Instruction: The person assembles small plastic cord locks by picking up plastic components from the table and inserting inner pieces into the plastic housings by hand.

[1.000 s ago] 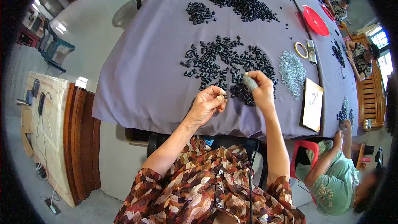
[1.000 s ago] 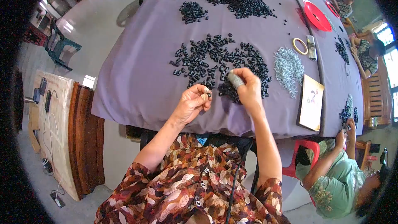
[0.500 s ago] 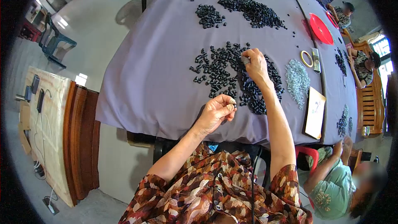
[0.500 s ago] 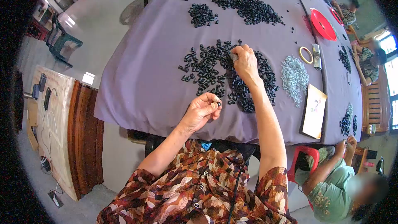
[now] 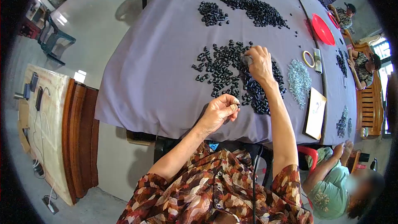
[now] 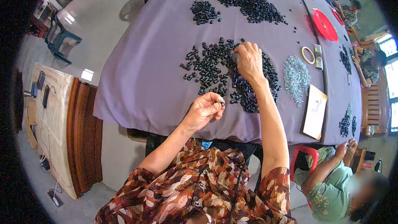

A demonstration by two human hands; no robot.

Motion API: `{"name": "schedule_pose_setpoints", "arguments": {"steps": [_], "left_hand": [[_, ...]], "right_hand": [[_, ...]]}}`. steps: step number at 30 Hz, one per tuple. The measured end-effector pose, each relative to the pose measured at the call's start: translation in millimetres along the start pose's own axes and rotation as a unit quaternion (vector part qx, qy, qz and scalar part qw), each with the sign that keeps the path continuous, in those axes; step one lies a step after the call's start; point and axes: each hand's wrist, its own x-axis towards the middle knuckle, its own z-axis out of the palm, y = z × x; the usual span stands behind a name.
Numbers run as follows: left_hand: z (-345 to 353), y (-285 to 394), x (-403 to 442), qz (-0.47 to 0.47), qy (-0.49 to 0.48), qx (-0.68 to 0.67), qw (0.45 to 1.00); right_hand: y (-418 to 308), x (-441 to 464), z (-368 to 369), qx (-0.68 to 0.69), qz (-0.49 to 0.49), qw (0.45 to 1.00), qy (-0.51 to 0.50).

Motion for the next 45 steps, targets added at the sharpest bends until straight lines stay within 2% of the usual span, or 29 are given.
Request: {"name": "schedule_pose_setpoints", "arguments": {"steps": [1,4,5,8,12,14,17,21,25,28,31,34,40,45], "left_hand": [[-1,-1,0,0.002,0.002,-0.002,1.000],[-3,-4,0,0.008,0.004,-0.002,1.000],[-4,-4,0,0.008,0.003,-0.002,1.000],[-8,-6,2,0.013,-0.007,0.011,1.000],[0,-3,-1,0.022,0.014,0.026,0.999],[1,-3,-2,0.028,0.015,0.041,0.999],[1,-4,-2,0.034,0.011,0.091,0.995],[4,-13,-1,0.050,0.020,0.148,0.988],[12,-14,-5,0.050,0.038,0.212,0.975],[10,-16,-4,0.052,0.044,0.225,0.972],[9,-17,-3,0.053,0.028,0.232,0.971],[8,-17,-3,0.049,0.035,0.248,0.967],[10,-17,-4,0.065,0.034,0.236,0.969],[10,-17,-3,0.071,0.038,0.205,0.975]], "right_hand": [[-2,-2,-6,0.011,0.008,1.000,0.015],[-23,-21,-34,0.207,0.183,0.961,-0.005],[-30,-30,-43,0.243,0.178,0.953,0.012],[-53,-61,-64,0.383,0.261,0.886,0.002],[-73,-107,-75,0.439,0.285,0.852,-0.025],[-79,-122,-73,0.460,0.252,0.852,-0.003],[-88,-135,-74,0.518,0.276,0.809,-0.001],[-97,-138,-76,0.530,0.276,0.802,0.003],[-95,-145,-68,0.567,0.339,0.751,0.002],[-93,-149,-64,0.542,0.336,0.770,-0.018],[-92,-150,-59,0.524,0.291,0.800,-0.004],[-97,-146,-61,0.528,0.332,0.782,-0.006],[-98,-142,-66,0.546,0.326,0.772,0.014],[-99,-142,-63,0.538,0.321,0.779,-0.012]]}}
